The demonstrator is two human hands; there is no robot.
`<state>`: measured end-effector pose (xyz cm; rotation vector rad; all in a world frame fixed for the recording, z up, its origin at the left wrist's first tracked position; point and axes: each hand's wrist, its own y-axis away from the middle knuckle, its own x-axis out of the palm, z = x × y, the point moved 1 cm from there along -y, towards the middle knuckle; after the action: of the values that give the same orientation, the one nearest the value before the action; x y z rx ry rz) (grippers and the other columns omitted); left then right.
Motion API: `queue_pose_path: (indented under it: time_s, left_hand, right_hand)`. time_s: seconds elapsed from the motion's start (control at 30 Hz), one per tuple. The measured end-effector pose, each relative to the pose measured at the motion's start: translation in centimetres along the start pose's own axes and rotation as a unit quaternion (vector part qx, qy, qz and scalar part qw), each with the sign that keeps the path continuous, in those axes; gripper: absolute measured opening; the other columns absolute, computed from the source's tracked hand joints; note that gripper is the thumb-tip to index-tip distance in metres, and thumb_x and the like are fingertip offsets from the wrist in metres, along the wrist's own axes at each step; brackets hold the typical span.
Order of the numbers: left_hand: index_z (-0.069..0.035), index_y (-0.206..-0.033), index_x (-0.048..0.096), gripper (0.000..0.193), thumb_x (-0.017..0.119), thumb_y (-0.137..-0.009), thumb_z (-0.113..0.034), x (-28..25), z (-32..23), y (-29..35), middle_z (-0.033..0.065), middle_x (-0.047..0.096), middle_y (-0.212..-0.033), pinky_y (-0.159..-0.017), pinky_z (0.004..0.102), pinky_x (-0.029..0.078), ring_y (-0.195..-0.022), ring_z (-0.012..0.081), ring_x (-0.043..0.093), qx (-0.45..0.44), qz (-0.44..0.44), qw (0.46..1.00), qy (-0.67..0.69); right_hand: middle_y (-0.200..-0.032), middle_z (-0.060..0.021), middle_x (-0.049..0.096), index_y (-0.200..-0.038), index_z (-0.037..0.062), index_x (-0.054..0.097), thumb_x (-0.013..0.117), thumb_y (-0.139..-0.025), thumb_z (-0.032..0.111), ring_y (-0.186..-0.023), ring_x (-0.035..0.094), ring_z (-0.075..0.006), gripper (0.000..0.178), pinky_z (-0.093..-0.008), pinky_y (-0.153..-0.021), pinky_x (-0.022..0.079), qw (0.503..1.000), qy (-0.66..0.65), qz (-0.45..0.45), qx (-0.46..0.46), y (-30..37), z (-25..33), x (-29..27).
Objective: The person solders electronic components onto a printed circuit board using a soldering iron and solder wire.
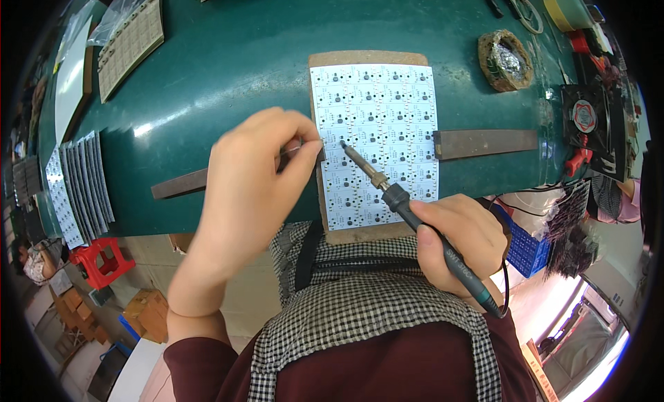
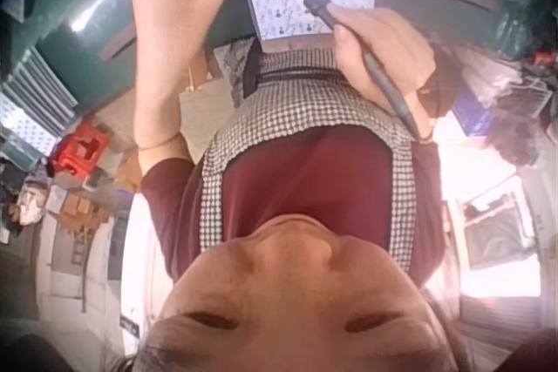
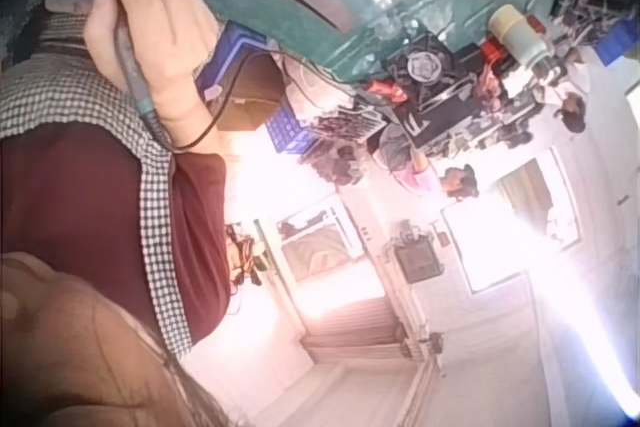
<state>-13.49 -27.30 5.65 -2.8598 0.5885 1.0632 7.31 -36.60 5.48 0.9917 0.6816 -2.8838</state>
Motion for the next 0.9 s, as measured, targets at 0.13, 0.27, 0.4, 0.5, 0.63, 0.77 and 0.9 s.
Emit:
queue_pose_path:
  time_s: [0.13, 0.27, 0.4, 0.5, 0.63, 0.77, 0.9]
  left_hand:
    - [0.0, -0.086, 0.061, 0.009, 0.067, -0.08, 0.002, 2.4, 1.2, 2.7, 0.0121, 0.06, -0.084, -0.063, 0.0326, 0.05, -0.072, 0.025, 0.062, 0.093, -0.153, 0.983, -0.024]
    - [0.002, -0.096, 0.068, 0.021, 0.071, -0.075, 0.003, 5.1, 3.1, 4.0, 0.0149, 0.068, -0.105, -0.058, 0.0295, 0.053, -0.066, 0.0218, 0.063, 0.191, -0.217, 0.953, -0.089]
    - [0.002, -0.096, 0.071, 0.027, 0.071, -0.07, 0.005, 5.7, 4.0, 4.0, 0.0133, 0.07, -0.106, -0.05, 0.0249, 0.049, -0.058, 0.0152, 0.058, 0.219, -0.239, 0.938, -0.124]
    - [0.003, -0.093, 0.071, 0.029, 0.068, -0.065, 0.006, 6.1, 4.4, 4.1, 0.0124, 0.07, -0.105, -0.044, 0.0213, 0.043, -0.052, 0.0116, 0.053, 0.238, -0.253, 0.924, -0.163]
    - [0.002, -0.092, 0.072, 0.03, 0.067, -0.063, 0.005, 6.2, 4.8, 3.9, 0.012, 0.07, -0.104, -0.042, 0.02, 0.04, -0.05, 0.0098, 0.051, 0.259, -0.266, 0.915, -0.162]
    - [0.002, -0.092, 0.072, 0.03, 0.066, -0.064, 0.005, 6.2, 4.8, 3.9, 0.0119, 0.07, -0.103, -0.041, 0.0198, 0.039, -0.049, 0.0094, 0.051, 0.261, -0.266, 0.913, -0.164]
    - [0.006, -0.095, 0.07, 0.028, 0.067, -0.068, 0.011, 5.8, 4.2, 4.3, 0.0191, 0.07, -0.105, -0.061, 0.0268, 0.056, -0.073, 0.0235, 0.07, 0.228, -0.221, 0.936, -0.152]
  right_hand:
    - [-0.071, -0.0105, 0.066, -0.095, -0.0022, 0.07, 0.071, -0.067, -0.002, -0.057, 0.064, -0.0213, 0.028, -0.0289, -0.049, 0.05, 1.0, -0.005, 0.003, 0.0, -0.4, 0.2, 0.2]
    - [-0.072, -0.0103, 0.066, -0.095, -0.002, 0.07, 0.07, -0.067, -0.001, -0.057, 0.064, -0.0212, 0.028, -0.029, -0.05, 0.05, 1.0, -0.001, 0.01, 0.001, -0.4, 0.1, 0.3]
    - [-0.072, -0.0092, 0.066, -0.095, -0.0011, 0.07, 0.071, -0.067, 0.0, -0.057, 0.064, -0.0205, 0.028, -0.0288, -0.049, 0.05, 1.0, 0.007, 0.001, -0.001, -0.4, 0.0, 0.8]
    - [-0.073, -0.0086, 0.066, -0.095, -0.0007, 0.07, 0.071, -0.067, 0.001, -0.057, 0.064, -0.0198, 0.027, -0.0284, -0.049, 0.05, 1.0, 0.015, -0.006, -0.02, 0.0, -0.1, 1.3]
    - [-0.073, -0.0085, 0.066, -0.095, -0.0007, 0.07, 0.071, -0.069, 0.002, -0.057, 0.064, -0.0191, 0.026, -0.028, -0.049, 0.049, 1.0, 0.018, -0.006, -0.021, 0.3, -0.1, 1.4]
    - [-0.071, -0.0095, 0.066, -0.095, -0.0022, 0.07, 0.07, -0.07, 0.003, -0.056, 0.063, -0.0197, 0.025, -0.0281, -0.048, 0.049, 1.0, 0.009, 0.001, -0.016, 0.6, 0.0, 1.0]
    - [-0.07, -0.0101, 0.065, -0.096, -0.0032, 0.069, 0.069, -0.071, 0.002, -0.055, 0.063, -0.0203, 0.025, -0.0282, -0.048, 0.049, 1.0, 0.013, -0.002, -0.018, 0.3, 0.1, 0.7]
